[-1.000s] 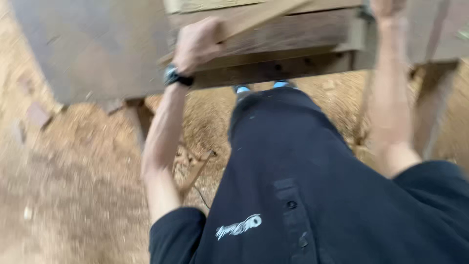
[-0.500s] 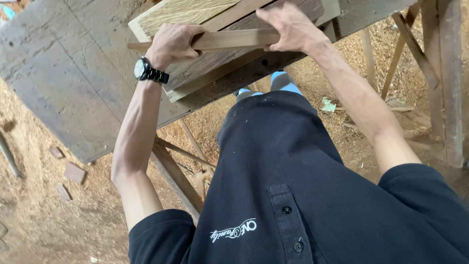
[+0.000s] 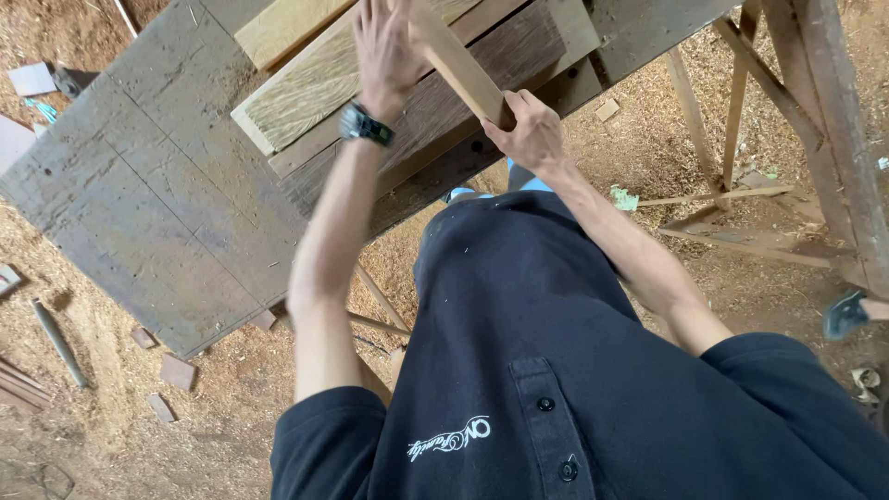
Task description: The person sands a wooden beam by hand using a piece of sandpaper on a wooden workbench, rubbing the paper repeatedly along the wood's grain and edges.
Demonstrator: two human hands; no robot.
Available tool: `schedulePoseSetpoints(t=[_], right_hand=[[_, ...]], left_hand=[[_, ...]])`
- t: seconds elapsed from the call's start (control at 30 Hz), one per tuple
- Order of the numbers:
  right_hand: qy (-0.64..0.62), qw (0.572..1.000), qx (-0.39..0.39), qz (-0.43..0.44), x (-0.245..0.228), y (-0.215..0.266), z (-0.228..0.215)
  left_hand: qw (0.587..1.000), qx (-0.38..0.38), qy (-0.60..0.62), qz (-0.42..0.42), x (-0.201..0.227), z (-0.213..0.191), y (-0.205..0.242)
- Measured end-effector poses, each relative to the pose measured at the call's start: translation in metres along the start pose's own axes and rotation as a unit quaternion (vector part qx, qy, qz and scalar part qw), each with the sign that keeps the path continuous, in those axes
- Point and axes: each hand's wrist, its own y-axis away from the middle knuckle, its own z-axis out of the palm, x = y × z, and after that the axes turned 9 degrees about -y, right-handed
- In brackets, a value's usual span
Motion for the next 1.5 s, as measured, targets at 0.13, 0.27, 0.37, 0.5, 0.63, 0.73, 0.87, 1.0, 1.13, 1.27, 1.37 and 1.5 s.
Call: schedulePoseSetpoints(t=[0.13, 0.27, 0.37, 0.5, 0.63, 0.73, 0.87, 1.0, 1.13, 1.27, 1.37, 1.5], right_hand=[[-0.003, 0.998, 0.007, 0.058, 0.004, -0.008, 0.005], [-0.052, 0.998, -0.011, 0.02, 0.01, -0.006, 0.005], [-0.149, 0.985, -0.079, 0.04, 0.037, -0.017, 0.0], [-0.121, 0.987, 0.056, 0.087, 0.134, -0.072, -0.03], [-0.099, 0.911, 0.114, 0.383, 0.244, -0.129, -0.06], [-0.139, 0.899, 0.087, 0.405, 0.292, -0.144, -0.06], [-0.175, 0.883, 0.046, 0.433, 0.311, -0.157, -0.048], [-0.237, 0.845, 0.01, 0.48, 0.309, -0.163, -0.048], [-0.37, 0.822, -0.013, 0.432, 0.302, -0.172, -0.058], [-0.446, 0.837, 0.02, 0.316, 0.283, -0.176, -0.07], [-0.291, 0.956, -0.018, 0.027, 0.251, -0.176, -0.072], [-0.138, 0.986, -0.089, -0.015, 0.169, -0.163, -0.041]], left_hand=[[0.902, -0.133, 0.277, -0.304, 0.073, 0.034, 0.017], [0.878, -0.07, 0.348, -0.32, 0.097, 0.068, 0.035], [0.915, 0.027, 0.322, -0.242, 0.086, 0.086, 0.046], [0.906, 0.027, 0.35, -0.237, 0.077, 0.097, 0.054], [0.878, 0.004, 0.359, -0.318, 0.091, 0.09, 0.058], [0.871, 0.007, 0.328, -0.366, 0.11, 0.077, 0.056], [0.872, 0.03, 0.256, -0.416, 0.143, 0.063, 0.064], [0.865, 0.014, 0.253, -0.434, 0.162, 0.069, 0.074], [0.866, 0.129, 0.306, -0.373, 0.156, 0.086, 0.078], [0.863, 0.132, 0.326, -0.363, 0.14, 0.091, 0.09], [0.873, 0.117, 0.308, -0.359, 0.125, 0.083, 0.097], [0.863, 0.119, 0.36, -0.334, 0.103, 0.061, 0.105]])
